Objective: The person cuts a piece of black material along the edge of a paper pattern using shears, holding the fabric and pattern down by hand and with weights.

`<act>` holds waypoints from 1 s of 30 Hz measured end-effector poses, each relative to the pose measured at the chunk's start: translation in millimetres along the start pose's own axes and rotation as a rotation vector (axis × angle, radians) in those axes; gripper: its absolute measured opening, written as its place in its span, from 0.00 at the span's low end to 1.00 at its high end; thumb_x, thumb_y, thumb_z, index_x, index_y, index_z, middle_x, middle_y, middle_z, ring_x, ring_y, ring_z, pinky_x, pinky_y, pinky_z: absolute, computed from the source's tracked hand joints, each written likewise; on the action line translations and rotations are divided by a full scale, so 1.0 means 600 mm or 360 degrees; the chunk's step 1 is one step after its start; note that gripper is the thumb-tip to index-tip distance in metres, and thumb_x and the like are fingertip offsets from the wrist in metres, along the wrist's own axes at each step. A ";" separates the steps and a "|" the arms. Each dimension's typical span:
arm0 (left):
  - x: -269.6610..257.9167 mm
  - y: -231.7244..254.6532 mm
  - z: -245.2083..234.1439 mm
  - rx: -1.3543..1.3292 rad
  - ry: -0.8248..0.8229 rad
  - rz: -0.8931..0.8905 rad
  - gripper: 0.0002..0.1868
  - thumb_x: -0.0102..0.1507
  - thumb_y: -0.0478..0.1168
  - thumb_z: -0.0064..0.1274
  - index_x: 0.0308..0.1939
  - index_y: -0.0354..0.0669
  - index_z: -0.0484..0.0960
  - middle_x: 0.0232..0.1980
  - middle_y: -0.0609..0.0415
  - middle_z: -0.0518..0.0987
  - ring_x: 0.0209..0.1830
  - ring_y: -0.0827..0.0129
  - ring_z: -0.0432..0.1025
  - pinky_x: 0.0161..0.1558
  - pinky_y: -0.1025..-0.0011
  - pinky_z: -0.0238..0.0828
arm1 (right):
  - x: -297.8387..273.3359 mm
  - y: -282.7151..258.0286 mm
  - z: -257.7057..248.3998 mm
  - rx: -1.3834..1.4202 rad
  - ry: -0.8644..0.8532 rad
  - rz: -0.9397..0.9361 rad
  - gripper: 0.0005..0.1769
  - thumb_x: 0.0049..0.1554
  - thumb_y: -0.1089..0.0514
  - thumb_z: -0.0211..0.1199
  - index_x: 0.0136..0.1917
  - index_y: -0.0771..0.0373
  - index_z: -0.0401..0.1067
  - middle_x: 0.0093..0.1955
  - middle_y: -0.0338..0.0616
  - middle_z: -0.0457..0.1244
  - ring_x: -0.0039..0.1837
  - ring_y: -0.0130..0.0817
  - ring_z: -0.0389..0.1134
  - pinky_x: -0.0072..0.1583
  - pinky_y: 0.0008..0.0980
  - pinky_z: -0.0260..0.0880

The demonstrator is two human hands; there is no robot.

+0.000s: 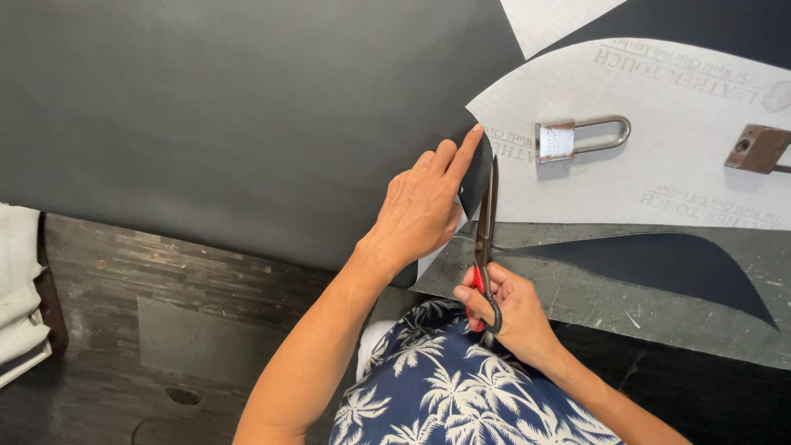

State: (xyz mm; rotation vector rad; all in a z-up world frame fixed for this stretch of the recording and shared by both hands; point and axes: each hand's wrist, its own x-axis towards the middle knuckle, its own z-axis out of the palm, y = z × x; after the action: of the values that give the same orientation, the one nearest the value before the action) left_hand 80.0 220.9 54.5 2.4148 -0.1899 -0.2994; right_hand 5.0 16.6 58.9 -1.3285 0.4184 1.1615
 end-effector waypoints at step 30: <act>-0.006 0.001 0.004 -0.0092 0.0088 -0.0094 0.58 0.52 0.28 0.52 0.81 0.37 0.37 0.43 0.50 0.71 0.39 0.59 0.70 0.41 0.61 0.72 | 0.030 -0.154 -0.128 -0.0859 -0.0142 0.0151 0.17 0.50 0.49 0.74 0.41 0.65 0.76 0.26 0.36 0.60 0.28 0.25 0.61 0.33 0.25 0.59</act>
State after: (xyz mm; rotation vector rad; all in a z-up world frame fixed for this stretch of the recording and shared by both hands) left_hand 76.2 219.8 53.9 2.3712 -0.0838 -0.2612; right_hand 117.1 -28.6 72.7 -1.7223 0.1007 1.4711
